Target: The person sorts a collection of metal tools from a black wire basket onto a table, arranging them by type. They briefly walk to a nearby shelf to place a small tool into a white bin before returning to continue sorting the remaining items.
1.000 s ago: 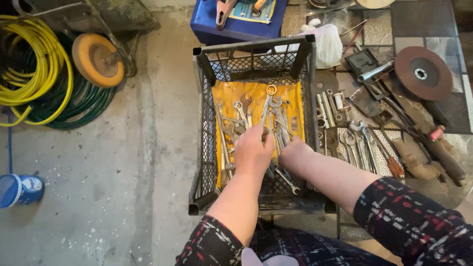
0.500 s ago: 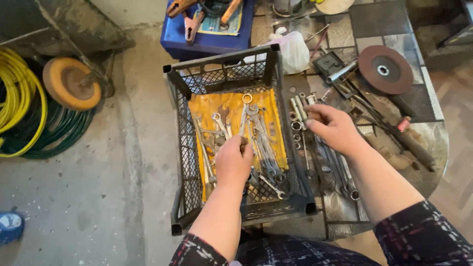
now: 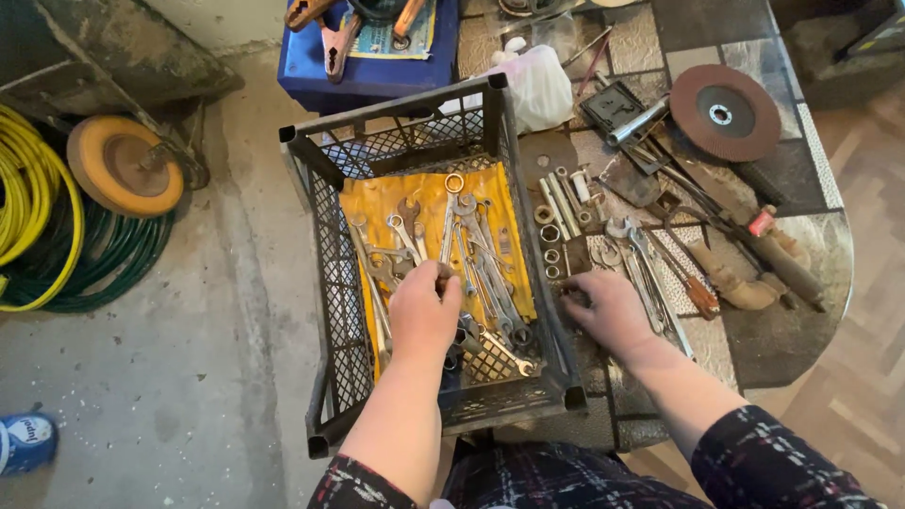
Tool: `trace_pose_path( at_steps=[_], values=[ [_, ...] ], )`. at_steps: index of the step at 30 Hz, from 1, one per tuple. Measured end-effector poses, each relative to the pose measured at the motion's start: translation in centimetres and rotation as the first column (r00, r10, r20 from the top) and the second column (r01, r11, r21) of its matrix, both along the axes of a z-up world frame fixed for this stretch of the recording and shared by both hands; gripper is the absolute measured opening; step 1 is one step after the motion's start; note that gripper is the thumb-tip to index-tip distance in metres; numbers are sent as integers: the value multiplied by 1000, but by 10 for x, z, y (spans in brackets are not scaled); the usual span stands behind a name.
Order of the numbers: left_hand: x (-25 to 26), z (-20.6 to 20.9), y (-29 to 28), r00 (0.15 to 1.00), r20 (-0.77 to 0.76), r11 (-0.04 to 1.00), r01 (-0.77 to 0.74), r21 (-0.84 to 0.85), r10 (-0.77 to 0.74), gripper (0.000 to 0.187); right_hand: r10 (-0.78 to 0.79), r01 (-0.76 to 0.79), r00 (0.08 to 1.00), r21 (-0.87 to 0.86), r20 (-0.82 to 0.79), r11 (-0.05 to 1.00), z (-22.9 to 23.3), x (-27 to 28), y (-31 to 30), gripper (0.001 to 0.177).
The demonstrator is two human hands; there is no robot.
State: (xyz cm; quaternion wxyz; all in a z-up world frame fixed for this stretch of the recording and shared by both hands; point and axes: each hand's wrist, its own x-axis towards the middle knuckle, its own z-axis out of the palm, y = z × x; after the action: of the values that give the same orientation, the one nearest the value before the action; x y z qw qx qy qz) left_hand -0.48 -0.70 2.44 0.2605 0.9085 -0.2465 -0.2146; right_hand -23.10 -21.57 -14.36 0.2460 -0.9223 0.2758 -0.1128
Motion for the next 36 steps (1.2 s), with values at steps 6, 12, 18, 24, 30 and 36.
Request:
trace_pose_path(
  at_steps=[6, 12, 18, 24, 30, 36],
  values=[
    [-1, -7, 3, 997, 74, 1000, -5, -16, 6, 16, 115, -114, 993, -123, 2, 986, -15, 7, 7, 27],
    [0, 1, 1, 1000, 18, 1000, -17, 0, 17, 13, 118, -105, 992, -230, 44, 967, -24, 12, 10, 26],
    [5, -2, 6, 998, 33, 998, -58, -26, 58, 17, 99, -83, 991, -182, 84, 980, 5, 14, 8, 37],
    [11, 4, 8, 976, -139, 984, -176, -38, 169, 20, -104, 111, 951, -7, 290, 994, 65, 30, 19, 24],
    [26, -12, 6, 947, -252, 980, -186, 76, 200, 27, -45, -49, 959, 321, 280, 946, 148, 48, 68, 19],
    [50, 51, -27, 929, -342, 943, -20, 331, 139, 20, 207, -154, 976, 439, -74, 885, 195, 48, 73, 39]
  ],
)
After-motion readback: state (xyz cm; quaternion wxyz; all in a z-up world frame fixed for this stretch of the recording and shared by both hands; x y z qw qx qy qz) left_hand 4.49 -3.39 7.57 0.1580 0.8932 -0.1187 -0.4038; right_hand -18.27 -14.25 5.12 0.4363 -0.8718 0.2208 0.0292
